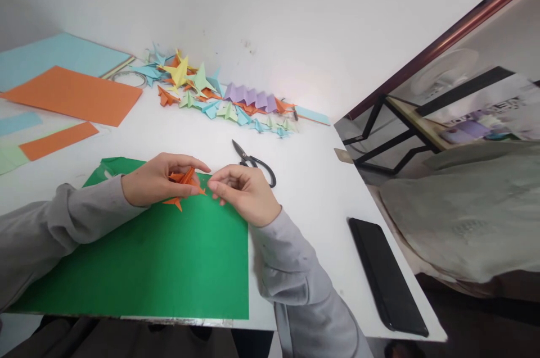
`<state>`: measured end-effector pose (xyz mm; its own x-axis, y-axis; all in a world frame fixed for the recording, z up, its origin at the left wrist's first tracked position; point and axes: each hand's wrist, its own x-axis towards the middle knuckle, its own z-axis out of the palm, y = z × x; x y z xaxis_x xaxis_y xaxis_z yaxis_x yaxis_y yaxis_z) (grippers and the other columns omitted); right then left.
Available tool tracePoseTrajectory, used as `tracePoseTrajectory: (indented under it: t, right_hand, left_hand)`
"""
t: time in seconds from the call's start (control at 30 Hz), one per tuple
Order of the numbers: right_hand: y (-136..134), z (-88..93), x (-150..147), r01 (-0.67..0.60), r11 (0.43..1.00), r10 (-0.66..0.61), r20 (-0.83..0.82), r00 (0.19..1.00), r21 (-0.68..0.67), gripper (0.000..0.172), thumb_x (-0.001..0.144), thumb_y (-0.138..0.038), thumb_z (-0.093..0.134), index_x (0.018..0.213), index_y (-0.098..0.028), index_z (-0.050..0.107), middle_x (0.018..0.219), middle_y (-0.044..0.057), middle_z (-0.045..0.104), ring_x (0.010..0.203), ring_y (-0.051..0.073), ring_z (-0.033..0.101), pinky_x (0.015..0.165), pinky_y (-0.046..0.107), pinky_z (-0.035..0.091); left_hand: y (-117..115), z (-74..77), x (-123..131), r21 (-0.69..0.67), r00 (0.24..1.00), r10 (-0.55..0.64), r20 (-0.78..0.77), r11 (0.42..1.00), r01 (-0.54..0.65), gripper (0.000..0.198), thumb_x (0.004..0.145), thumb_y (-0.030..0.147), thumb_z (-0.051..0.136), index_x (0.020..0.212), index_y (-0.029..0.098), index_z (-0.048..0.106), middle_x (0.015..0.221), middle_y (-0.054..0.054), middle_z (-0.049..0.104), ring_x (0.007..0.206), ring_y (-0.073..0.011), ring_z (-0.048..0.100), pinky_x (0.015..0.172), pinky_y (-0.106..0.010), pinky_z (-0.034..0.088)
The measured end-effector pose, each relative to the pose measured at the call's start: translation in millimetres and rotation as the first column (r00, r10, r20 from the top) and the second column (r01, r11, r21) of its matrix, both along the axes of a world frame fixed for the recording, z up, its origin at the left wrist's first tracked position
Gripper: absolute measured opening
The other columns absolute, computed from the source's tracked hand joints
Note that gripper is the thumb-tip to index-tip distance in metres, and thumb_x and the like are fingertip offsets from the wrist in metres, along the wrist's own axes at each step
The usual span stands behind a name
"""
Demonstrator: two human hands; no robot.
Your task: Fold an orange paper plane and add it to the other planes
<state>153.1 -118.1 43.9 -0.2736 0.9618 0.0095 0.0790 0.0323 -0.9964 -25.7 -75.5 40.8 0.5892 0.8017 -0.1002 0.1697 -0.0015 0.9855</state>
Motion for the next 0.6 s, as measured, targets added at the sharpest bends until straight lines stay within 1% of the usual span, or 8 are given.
tracePoseTrajectory:
  t: [0.03, 0.13, 0.2, 0.33, 0.5, 0.6]
  right_hand:
    - [2.6, -3.3, 0.7, -0.002, 1.0, 0.002, -0.008, 1.0, 0.003, 0.017, 0.067, -0.031, 0.071, 0.074, -0.016, 0.065, 0.055, -0.002, 0.06, 0.044, 0.008, 0.053, 0.043, 0.02, 0.046]
    - [5.5, -9.5, 1.6, -0.079, 0.997, 0.079, -0.022, 0.997, 0.004, 0.019, 0.07, -0.029, 0.068, 0.085, -0.017, 0.067, 0.061, -0.001, 0.063, 0.046, 0.008, 0.055, 0.045, 0.022, 0.048]
    - [5.2, -11.2, 1.7, -0.098, 0.995, 0.099, -0.017, 0.995, 0.019, 0.018, 0.071, -0.029, 0.068, 0.085, -0.018, 0.068, 0.063, -0.001, 0.063, 0.048, 0.008, 0.055, 0.047, 0.022, 0.048]
    - [5.8, -13.2, 2.5, -0.096, 0.995, 0.097, -0.031, 0.995, 0.023, 0.016, 0.069, -0.028, 0.07, 0.082, -0.018, 0.068, 0.065, -0.001, 0.064, 0.049, 0.009, 0.057, 0.049, 0.023, 0.05]
    - [7.1, -15.2, 2.3, -0.053, 0.998, 0.055, -0.068, 0.996, 0.027, 0.021, 0.065, -0.025, 0.073, 0.084, -0.019, 0.068, 0.067, 0.0, 0.065, 0.05, 0.01, 0.058, 0.048, 0.023, 0.05]
    - [6.6, -14.6, 1.6, -0.054, 0.998, 0.056, -0.068, 0.996, 0.038, 0.017, 0.065, -0.024, 0.073, 0.081, -0.019, 0.069, 0.066, 0.0, 0.066, 0.05, 0.01, 0.058, 0.048, 0.023, 0.05]
  left_hand:
    - [0.1, 0.9, -0.3, -0.03, 1.0, 0.0, 0.016, 1.0, 0.0, 0.039, 0.055, 0.013, 0.068, 0.094, 0.009, 0.061, 0.053, 0.007, 0.054, 0.05, -0.0072, 0.05, 0.048, -0.021, 0.041]
    - [0.6, 3.2, -1.1, -0.137, 0.998, -0.012, 0.066, 0.99, 0.021, 0.04, 0.055, 0.013, 0.07, 0.094, 0.009, 0.06, 0.053, 0.006, 0.056, 0.048, -0.0071, 0.051, 0.046, -0.021, 0.043]
    - [0.8, 4.0, -1.4, -0.194, 0.995, -0.011, 0.1, 0.981, 0.031, 0.04, 0.054, 0.013, 0.071, 0.093, 0.01, 0.06, 0.05, 0.007, 0.056, 0.045, -0.0068, 0.051, 0.044, -0.02, 0.043]
    - [0.9, 3.8, -1.3, -0.288, 0.987, 0.013, 0.161, 0.957, 0.034, 0.041, 0.053, 0.013, 0.074, 0.092, 0.01, 0.06, 0.048, 0.006, 0.057, 0.042, -0.0066, 0.051, 0.041, -0.019, 0.042]
    - [1.1, 2.5, -1.0, -0.366, 0.979, 0.025, 0.2, 0.929, 0.051, 0.04, 0.051, 0.012, 0.075, 0.088, 0.011, 0.061, 0.046, 0.007, 0.055, 0.041, -0.0071, 0.051, 0.04, -0.019, 0.042]
    - [0.9, 2.1, -1.1, -0.395, 0.98, 0.027, 0.197, 0.917, 0.054, 0.038, 0.052, 0.01, 0.073, 0.089, 0.01, 0.062, 0.046, 0.006, 0.056, 0.041, -0.0078, 0.051, 0.041, -0.02, 0.041]
